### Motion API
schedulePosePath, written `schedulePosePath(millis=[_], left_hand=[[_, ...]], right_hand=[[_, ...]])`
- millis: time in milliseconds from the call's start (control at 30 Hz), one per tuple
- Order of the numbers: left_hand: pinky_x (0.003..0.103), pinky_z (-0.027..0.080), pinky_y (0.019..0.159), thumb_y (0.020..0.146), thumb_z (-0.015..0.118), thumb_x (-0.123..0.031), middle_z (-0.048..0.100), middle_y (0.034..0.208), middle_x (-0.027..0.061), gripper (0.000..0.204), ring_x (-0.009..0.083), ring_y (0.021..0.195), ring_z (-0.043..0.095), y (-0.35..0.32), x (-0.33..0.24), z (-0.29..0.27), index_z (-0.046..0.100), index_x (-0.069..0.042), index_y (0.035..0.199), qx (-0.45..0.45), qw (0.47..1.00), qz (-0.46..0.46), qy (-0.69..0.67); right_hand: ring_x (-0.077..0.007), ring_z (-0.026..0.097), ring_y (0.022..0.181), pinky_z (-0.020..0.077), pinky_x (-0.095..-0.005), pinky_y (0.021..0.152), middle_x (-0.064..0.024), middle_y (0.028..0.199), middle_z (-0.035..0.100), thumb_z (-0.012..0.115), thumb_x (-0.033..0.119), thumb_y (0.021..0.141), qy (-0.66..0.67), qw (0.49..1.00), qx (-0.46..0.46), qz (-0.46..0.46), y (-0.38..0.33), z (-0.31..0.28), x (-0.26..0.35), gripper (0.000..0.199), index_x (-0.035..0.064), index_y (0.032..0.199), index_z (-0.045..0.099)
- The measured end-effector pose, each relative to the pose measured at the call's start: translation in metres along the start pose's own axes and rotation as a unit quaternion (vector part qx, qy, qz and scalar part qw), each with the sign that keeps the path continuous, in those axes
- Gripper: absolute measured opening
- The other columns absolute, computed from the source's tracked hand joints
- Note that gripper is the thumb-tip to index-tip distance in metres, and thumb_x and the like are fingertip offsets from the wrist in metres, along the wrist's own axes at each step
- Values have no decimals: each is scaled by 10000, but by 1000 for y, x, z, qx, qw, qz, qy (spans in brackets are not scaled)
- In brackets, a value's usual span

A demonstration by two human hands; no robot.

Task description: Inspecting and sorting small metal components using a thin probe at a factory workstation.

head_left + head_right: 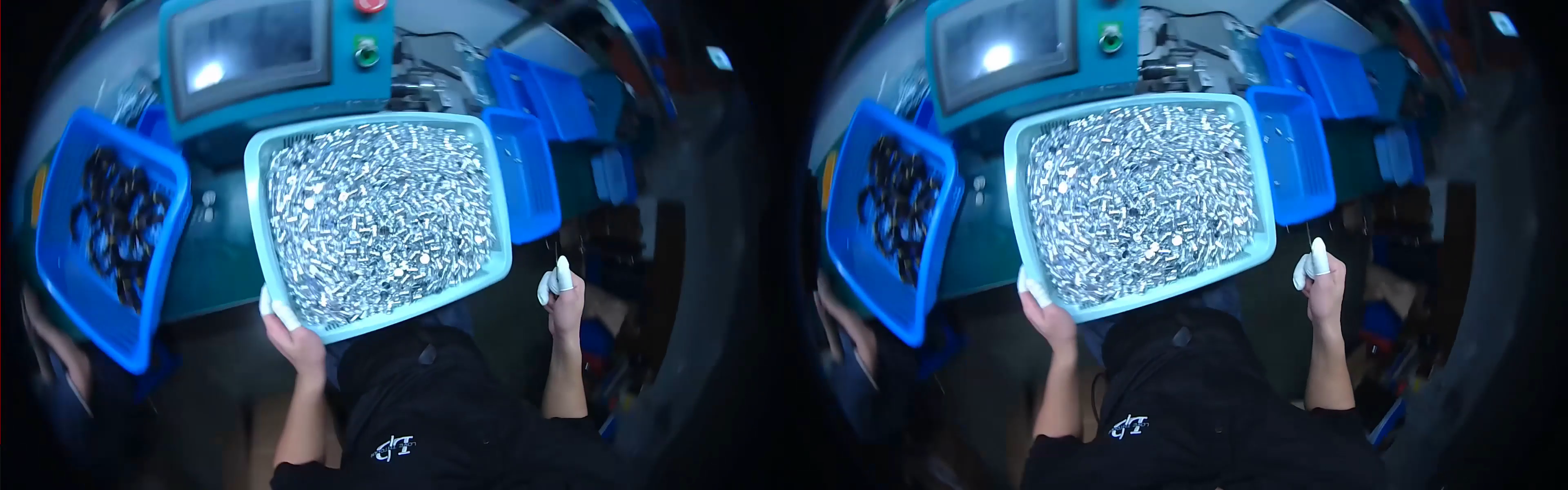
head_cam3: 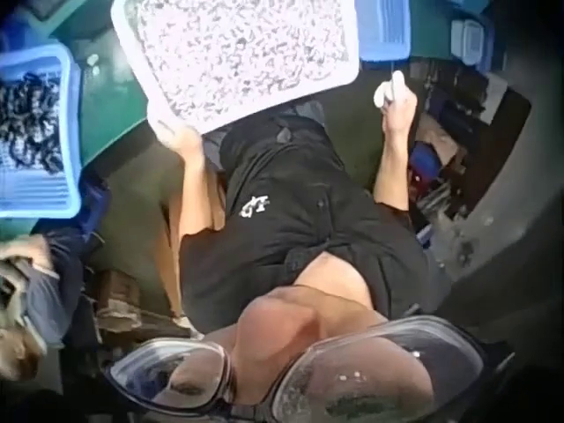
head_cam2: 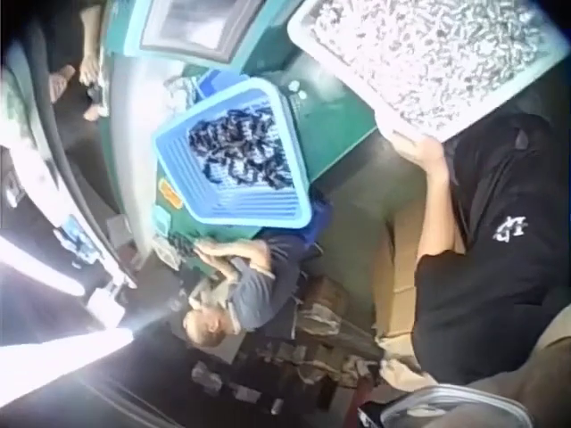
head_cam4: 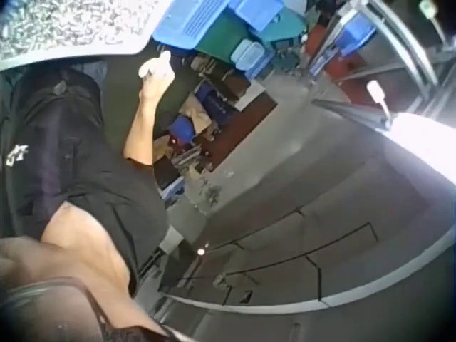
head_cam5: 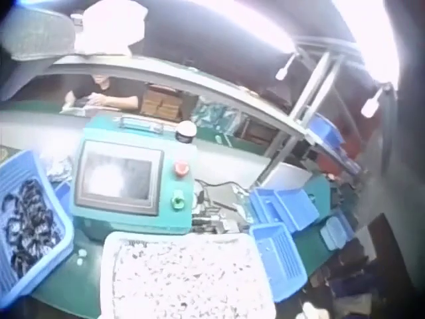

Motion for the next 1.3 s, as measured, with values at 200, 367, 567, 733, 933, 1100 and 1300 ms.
schedulePosePath(millis=[200, 367, 567, 733, 933, 1100, 1300], left_hand=[[346, 459, 808, 989, 385, -181, 628, 1038, 201, 352, 256, 923, 606, -8, -15, -13, 509, 84, 1184, -93, 963, 77, 241], [309, 437, 850, 1001, 377, -192, 615, 1062, 137, 349, 187, 947, 571, -10, -7, -14, 519, 69, 1182, -98, 951, 72, 286], [325, 407, 927, 993, 374, -144, 510, 1245, 165, 332, 214, 1086, 516, -11, -17, 3, 495, 71, 1214, -56, 951, 170, 253], [349, 343, 1015, 1023, 278, -246, 449, 1314, 136, 411, 222, 1218, 424, -35, -39, -10, 416, 42, 1282, -125, 930, 338, 68], [358, 411, 908, 917, 521, -179, 539, 1125, 151, 361, 273, 986, 537, -41, 127, -102, 468, 76, 1166, -207, 926, 215, 231], [484, 468, 778, 784, 608, -372, 662, 967, 154, 343, 378, 903, 607, -63, 285, -14, 670, -93, 974, 210, 747, 53, 628], [467, 508, 652, 791, 589, -335, 651, 772, 179, 260, 368, 753, 635, -78, 278, 33, 658, -97, 871, 334, 718, 49, 609]], right_hand=[[-26, 304, 452, 217, -208, 438, 36, 509, 398, 405, 317, 998, -44, 975, 131, -172, 69, 44, 7, 482, 41, 615, 504], [-40, 396, 529, 315, -204, 493, 14, 623, 491, 519, 114, 944, -3, 956, 202, -212, 82, 74, 12, 285, 6, 680, 536], [-47, 336, 524, 237, -218, 472, 15, 620, 451, 654, 9, 817, 6, 921, 110, -373, 86, 68, 35, 118, -17, 731, 578], [-48, 369, 580, 273, -211, 516, 9, 674, 479, 633, 7, 839, -17, 926, 69, -371, 85, 72, 9, 89, -21, 776, 577], [-36, 422, 580, 315, -198, 512, 6, 661, 555, 665, 56, 844, -32, 911, 31, -409, 73, 86, 8, 93, -36, 841, 650], [-12, 389, 529, 292, -187, 463, 32, 619, 542, 675, 63, 844, -25, 869, -16, -493, 61, 84, 14, 104, -39, 864, 664], [-10, 379, 507, 278, -184, 447, 36, 591, 524, 669, 65, 850, -29, 838, -65, -541, 55, 63, 5, 102, -35, 872, 668]])
Point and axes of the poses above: each hand's wrist, its own y-axis towards the middle knuckle, its own z-axis out of the palm, x = y × z, the point moved 10 cm from there along y, towards the middle knuckle
